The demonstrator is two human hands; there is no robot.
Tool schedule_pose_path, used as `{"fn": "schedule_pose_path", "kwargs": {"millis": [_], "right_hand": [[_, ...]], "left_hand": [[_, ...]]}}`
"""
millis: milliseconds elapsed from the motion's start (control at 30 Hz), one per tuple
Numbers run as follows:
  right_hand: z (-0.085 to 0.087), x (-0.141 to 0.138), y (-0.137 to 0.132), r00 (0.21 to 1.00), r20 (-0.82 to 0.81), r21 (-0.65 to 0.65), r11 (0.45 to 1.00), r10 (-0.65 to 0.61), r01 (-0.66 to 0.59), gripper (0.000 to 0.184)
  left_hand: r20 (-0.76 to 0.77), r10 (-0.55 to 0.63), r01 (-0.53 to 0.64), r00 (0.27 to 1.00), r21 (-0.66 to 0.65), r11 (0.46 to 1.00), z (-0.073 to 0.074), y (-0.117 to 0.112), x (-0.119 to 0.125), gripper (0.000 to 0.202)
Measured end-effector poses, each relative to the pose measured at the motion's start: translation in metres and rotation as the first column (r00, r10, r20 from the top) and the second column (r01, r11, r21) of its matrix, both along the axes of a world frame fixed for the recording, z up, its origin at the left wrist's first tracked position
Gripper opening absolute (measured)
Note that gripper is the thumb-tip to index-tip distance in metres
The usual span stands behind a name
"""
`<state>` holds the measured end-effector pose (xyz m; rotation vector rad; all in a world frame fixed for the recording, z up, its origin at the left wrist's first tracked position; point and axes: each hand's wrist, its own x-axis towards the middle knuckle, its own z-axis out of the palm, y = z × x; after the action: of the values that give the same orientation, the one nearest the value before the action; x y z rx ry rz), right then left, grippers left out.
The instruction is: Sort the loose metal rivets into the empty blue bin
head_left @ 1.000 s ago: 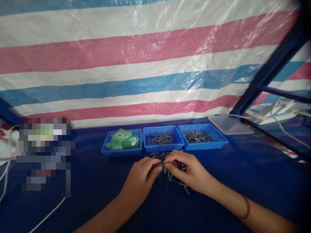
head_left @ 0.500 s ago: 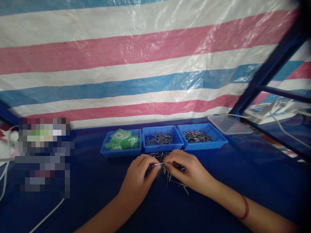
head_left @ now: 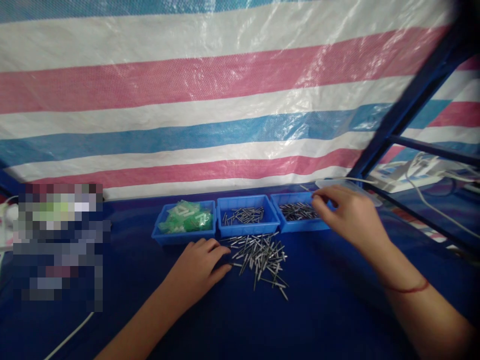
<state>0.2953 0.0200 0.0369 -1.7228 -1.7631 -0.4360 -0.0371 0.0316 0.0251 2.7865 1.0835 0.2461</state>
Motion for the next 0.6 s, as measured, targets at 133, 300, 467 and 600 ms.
{"fn": "schedule_pose_path", "kwargs": {"millis": [133, 300, 467, 600], "right_hand": [[-0.006, 0.032, 0.001, 0.975, 0.148, -0.135, 0.973, -0.165, 0.185, 0.022], [-0.006, 0.015, 0.001, 0.989, 0.089, -0.086, 0.988, -0.119, 0.126, 0.022], [0.000, -0.058, -0.010, 0.909, -0.148, -0.197, 0.889, 0.389, -0.413, 0.021], [0.002, -0.108, -0.017, 0.730, -0.234, -0.283, 0.673, 0.642, -0.683, 0.014]], "left_hand": [[-0.036, -0.020, 0.020, 0.999, -0.004, 1.000, -0.003, -0.001, 0.003, 0.012], [-0.036, 0.001, 0.000, 0.999, 0.025, 1.000, -0.008, -0.001, 0.008, 0.014], [0.058, 0.022, -0.022, 0.998, -0.008, 1.000, -0.006, -0.001, 0.010, 0.019], [0.278, 0.046, -0.029, 0.959, -0.066, 0.997, -0.002, -0.004, 0.009, 0.018]]}}
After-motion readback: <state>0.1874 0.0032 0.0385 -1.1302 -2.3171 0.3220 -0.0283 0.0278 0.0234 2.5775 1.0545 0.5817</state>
